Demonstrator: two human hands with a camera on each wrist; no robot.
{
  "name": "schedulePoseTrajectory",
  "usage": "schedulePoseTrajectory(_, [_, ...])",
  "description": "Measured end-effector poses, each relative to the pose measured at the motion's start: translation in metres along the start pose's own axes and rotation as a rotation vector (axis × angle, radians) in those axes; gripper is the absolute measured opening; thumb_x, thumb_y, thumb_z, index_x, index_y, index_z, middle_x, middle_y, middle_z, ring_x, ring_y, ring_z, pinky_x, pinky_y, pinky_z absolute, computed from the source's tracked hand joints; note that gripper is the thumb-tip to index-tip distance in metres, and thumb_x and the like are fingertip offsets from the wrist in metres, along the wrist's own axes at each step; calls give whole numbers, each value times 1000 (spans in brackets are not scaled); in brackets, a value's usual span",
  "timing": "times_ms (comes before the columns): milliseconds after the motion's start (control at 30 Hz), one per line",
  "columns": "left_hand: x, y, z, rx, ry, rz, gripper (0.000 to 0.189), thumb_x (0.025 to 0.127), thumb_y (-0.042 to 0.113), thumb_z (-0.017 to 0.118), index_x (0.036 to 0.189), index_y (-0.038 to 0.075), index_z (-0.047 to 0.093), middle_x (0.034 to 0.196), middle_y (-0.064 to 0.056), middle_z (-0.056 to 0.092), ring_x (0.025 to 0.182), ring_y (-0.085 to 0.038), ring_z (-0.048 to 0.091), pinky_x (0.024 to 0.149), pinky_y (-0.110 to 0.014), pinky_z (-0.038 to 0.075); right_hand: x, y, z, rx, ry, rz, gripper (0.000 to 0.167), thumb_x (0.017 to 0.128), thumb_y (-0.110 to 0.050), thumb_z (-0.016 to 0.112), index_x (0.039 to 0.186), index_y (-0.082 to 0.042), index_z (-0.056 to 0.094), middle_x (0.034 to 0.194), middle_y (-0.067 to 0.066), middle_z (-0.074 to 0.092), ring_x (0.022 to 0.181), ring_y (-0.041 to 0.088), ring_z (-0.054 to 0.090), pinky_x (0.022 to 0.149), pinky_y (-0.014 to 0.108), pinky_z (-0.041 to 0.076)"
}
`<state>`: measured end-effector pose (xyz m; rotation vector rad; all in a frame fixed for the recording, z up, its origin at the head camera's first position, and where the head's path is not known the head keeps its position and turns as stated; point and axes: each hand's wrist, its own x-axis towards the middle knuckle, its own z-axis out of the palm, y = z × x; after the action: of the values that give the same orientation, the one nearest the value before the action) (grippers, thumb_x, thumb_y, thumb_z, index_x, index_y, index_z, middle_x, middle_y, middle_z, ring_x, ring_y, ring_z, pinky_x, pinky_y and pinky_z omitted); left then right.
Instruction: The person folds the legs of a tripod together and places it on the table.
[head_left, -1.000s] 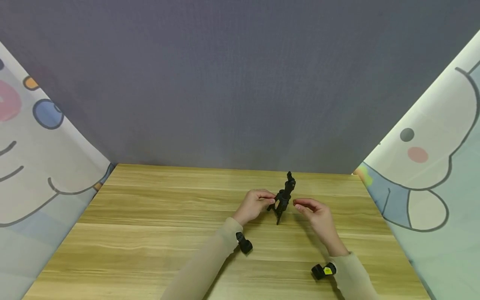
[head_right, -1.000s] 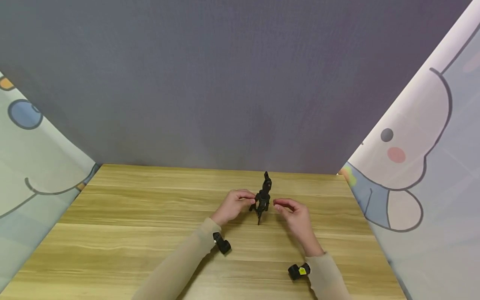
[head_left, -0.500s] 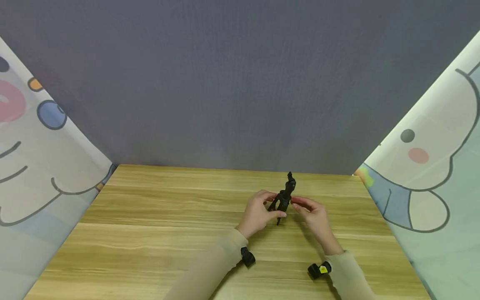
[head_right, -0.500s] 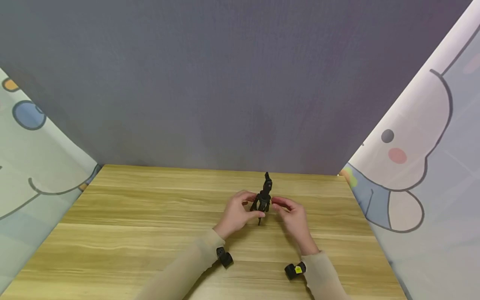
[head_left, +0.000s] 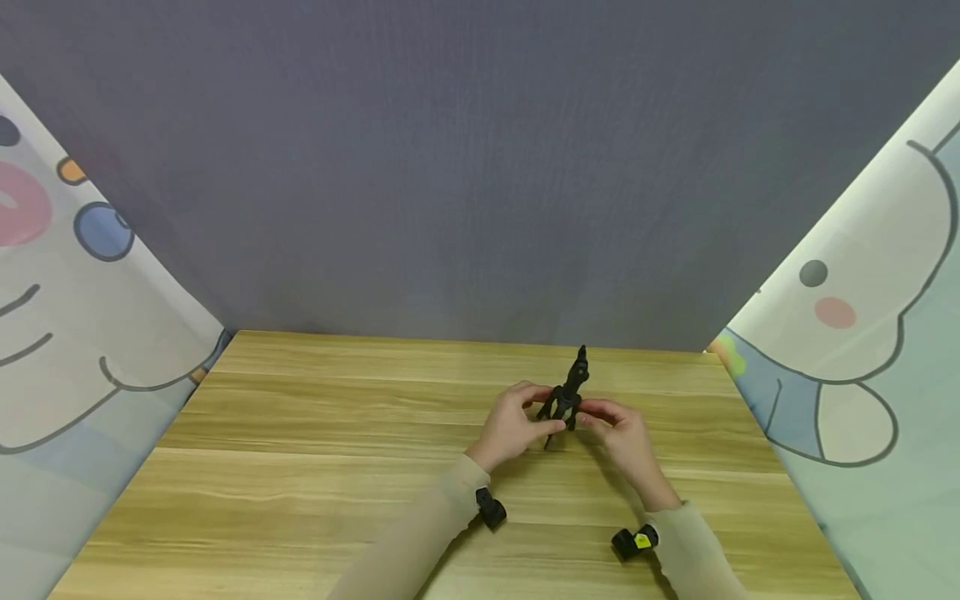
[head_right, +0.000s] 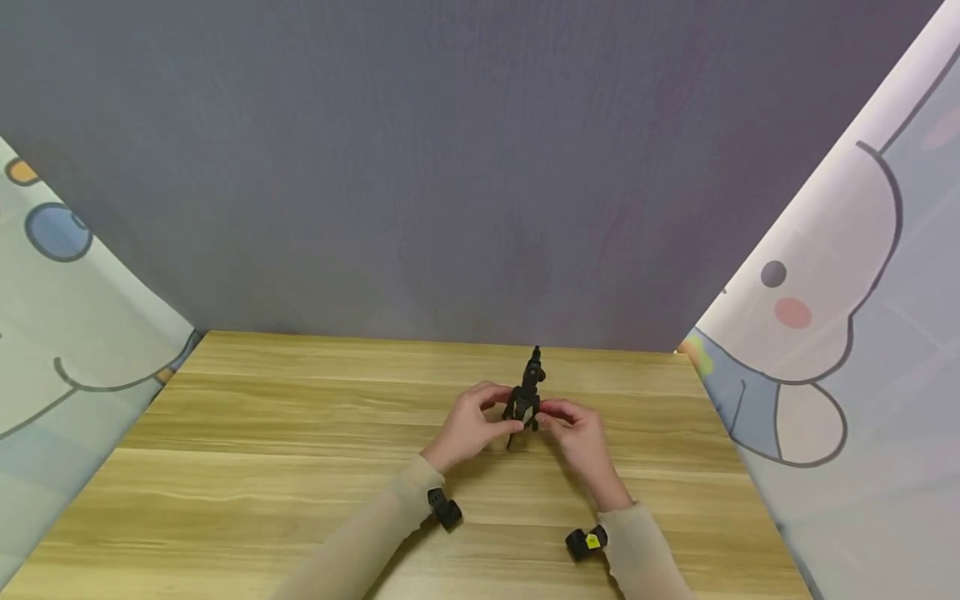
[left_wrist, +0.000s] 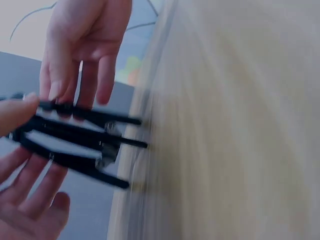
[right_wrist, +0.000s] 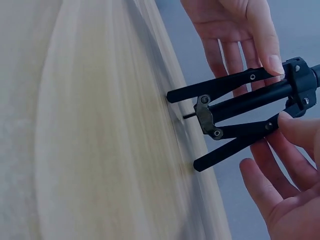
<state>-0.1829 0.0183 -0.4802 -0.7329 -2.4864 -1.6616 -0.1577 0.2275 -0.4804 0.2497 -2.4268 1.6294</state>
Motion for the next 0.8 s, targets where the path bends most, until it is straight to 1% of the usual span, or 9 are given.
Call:
schedulePoseTrajectory(67, [2,-2,-4,-22,-41,8,48,84,20,83,128,12,67,120,3,65,111,-18,62,98,-41,49,-1,0,1,-10,-5,-12,14,89,-5,75,102,1,76,105,14,73,100,12,66,84,17,50])
schedulePoseTrajectory(133, [4,-4,-7,-32,-80,1,49,85,20,82,130,13,66,122,4,65,112,-18,62,100,-41,48,-1,-1,2,-15,-7,-21,13,89,-4,75,100,2,75,102,14,73,98,13,67,83,16,51])
schedulePoseTrajectory(233, [5,-5,-9,-61,-127,-33,52,84,19,82,133,13,64,124,3,64,114,-21,63,100,-41,48,-3,-2,4,-18,-3,-33,10,87,0,75,97,4,74,99,15,73,95,12,67,82,15,50])
schedulePoseTrajectory(367, [6,-8,-10,-102,-158,-69,54,83,18,83,133,13,64,126,2,64,115,-21,63,100,-35,48,-7,-25,5,-32,-3,-40,7,86,8,73,93,9,72,95,18,72,91,8,66,81,14,49])
schedulePoseTrajectory(467, [7,-10,-10,-127,-167,-75,53,83,17,82,133,13,64,126,2,63,115,-18,63,100,-33,48,-9,-43,7,-56,-6,-42,5,86,11,71,91,10,71,93,20,71,90,13,67,81,15,50])
schedulePoseTrajectory(500, [7,-10,-11,-137,-171,-74,53,84,16,82,133,13,64,126,2,63,115,-17,63,100,-33,48,-10,-44,7,-61,-7,-35,5,86,11,71,91,10,70,92,19,71,91,17,67,81,15,49])
schedulePoseTrajectory(600, [7,-9,-12,-158,-179,-83,52,84,14,81,133,13,64,126,2,63,115,-16,63,100,-35,48,-10,-42,10,-56,-5,-25,4,86,11,70,90,11,69,91,19,70,92,26,68,81,16,50])
schedulePoseTrajectory(633, [7,-9,-12,-161,-182,-84,52,84,14,81,133,13,64,126,2,63,116,-15,62,100,-36,48,-10,-41,11,-50,-4,-26,4,87,11,70,90,12,68,91,20,70,93,27,68,81,17,50])
schedulePoseTrajectory(800, [8,-11,-12,-155,-188,-77,51,85,15,81,133,13,64,127,2,63,116,-14,62,100,-36,48,-7,-17,14,-7,17,-13,5,86,8,72,90,9,70,91,17,70,95,26,68,80,16,50])
